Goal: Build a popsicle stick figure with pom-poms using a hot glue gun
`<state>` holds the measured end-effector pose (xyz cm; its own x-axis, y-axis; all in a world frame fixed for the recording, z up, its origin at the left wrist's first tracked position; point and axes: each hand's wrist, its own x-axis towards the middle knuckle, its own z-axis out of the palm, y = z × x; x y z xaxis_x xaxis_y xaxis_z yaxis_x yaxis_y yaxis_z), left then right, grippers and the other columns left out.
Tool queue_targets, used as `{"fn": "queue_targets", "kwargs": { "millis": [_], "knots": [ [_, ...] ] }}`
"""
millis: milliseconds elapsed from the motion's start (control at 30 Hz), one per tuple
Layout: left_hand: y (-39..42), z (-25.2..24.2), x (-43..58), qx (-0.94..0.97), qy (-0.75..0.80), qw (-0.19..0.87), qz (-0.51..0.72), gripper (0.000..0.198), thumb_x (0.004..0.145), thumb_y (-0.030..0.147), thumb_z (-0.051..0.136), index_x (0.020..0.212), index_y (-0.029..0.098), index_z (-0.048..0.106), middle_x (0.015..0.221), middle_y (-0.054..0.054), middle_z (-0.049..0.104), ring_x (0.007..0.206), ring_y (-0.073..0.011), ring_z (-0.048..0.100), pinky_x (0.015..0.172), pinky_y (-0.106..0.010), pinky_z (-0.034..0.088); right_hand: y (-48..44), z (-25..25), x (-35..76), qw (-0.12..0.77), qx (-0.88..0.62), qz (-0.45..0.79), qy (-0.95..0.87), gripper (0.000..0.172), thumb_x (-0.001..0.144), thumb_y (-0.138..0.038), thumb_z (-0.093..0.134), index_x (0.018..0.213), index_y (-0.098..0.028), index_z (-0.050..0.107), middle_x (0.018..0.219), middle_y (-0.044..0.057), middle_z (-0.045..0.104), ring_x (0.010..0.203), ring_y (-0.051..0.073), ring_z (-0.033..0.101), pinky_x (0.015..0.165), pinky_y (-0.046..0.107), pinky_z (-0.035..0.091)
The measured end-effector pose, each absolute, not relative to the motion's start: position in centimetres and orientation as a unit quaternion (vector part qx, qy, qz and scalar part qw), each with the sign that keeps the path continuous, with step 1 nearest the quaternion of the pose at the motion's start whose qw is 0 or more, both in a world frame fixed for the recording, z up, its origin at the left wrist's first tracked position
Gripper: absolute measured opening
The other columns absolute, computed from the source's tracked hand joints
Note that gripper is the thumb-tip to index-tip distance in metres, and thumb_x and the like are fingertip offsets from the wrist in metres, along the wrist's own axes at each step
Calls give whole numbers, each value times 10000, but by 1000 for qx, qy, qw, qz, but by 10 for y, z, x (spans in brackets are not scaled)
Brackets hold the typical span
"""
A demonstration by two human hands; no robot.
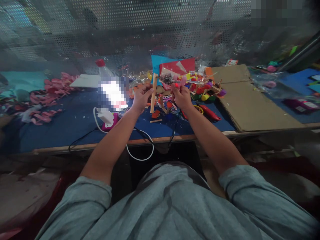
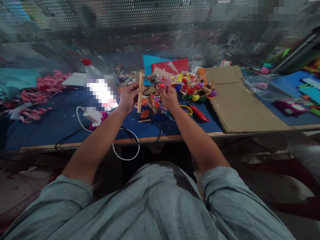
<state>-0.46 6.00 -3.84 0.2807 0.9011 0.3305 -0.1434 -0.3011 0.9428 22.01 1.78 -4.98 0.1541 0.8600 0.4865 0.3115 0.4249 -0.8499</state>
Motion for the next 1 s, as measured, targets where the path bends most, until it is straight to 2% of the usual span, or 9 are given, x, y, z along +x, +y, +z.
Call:
{"fn": "queue_targets", "kwargs": {
  "millis": [133, 367, 533, 700, 833, 1000],
  "knots": [
    [58, -37, -3, 613, 309, 511, 518, 391, 881, 504, 850, 1107, 209, 728, 855, -42, 759, 599, -135, 663, 526, -255, 533, 14, -48, 217, 618, -487, 217, -577, 788, 825, -1035, 493, 700, -266, 612, 477, -30, 533, 450, 141, 520, 530, 348, 441],
    [55, -34, -3, 609, 309, 512, 520, 307, 887, 445, 847, 1060, 217, 738, 815, -31, 748, 594, -129, 648, 523, -237, 503, 15, -48, 218, 619, -488, 215, -577, 781, 850, -1020, 482, 687, -266, 604, 479, -27, 518, 451, 141, 520, 509, 333, 422],
    [56, -34, -3, 613, 310, 505, 522, 292, 920, 437, 832, 1056, 204, 720, 829, -38, 727, 619, -136, 658, 548, -246, 496, 14, -46, 217, 632, -479, 218, -569, 738, 882, -983, 511, 732, -265, 592, 552, -20, 525, 485, 137, 532, 501, 324, 418],
    [56, -34, -2, 609, 311, 501, 530, 260, 928, 415, 814, 1065, 211, 731, 848, -27, 727, 648, -129, 671, 554, -226, 503, 11, -40, 213, 663, -441, 242, -555, 785, 774, -1052, 549, 745, -268, 597, 597, -26, 517, 464, 134, 525, 468, 334, 398],
    [56, -34, -2, 603, 317, 507, 528, 246, 927, 398, 813, 1069, 210, 743, 835, -24, 734, 609, -114, 640, 542, -223, 507, 11, -40, 211, 654, -428, 275, -560, 816, 741, -1065, 564, 816, -260, 677, 669, -17, 567, 469, 116, 523, 456, 324, 374],
    [56, -34, -3, 606, 313, 507, 527, 309, 911, 462, 828, 1067, 213, 736, 850, -32, 732, 612, -120, 634, 551, -239, 498, 15, -46, 216, 636, -437, 271, -575, 788, 809, -1039, 520, 808, -264, 663, 612, -21, 541, 479, 127, 517, 470, 317, 368]
  ]
}}
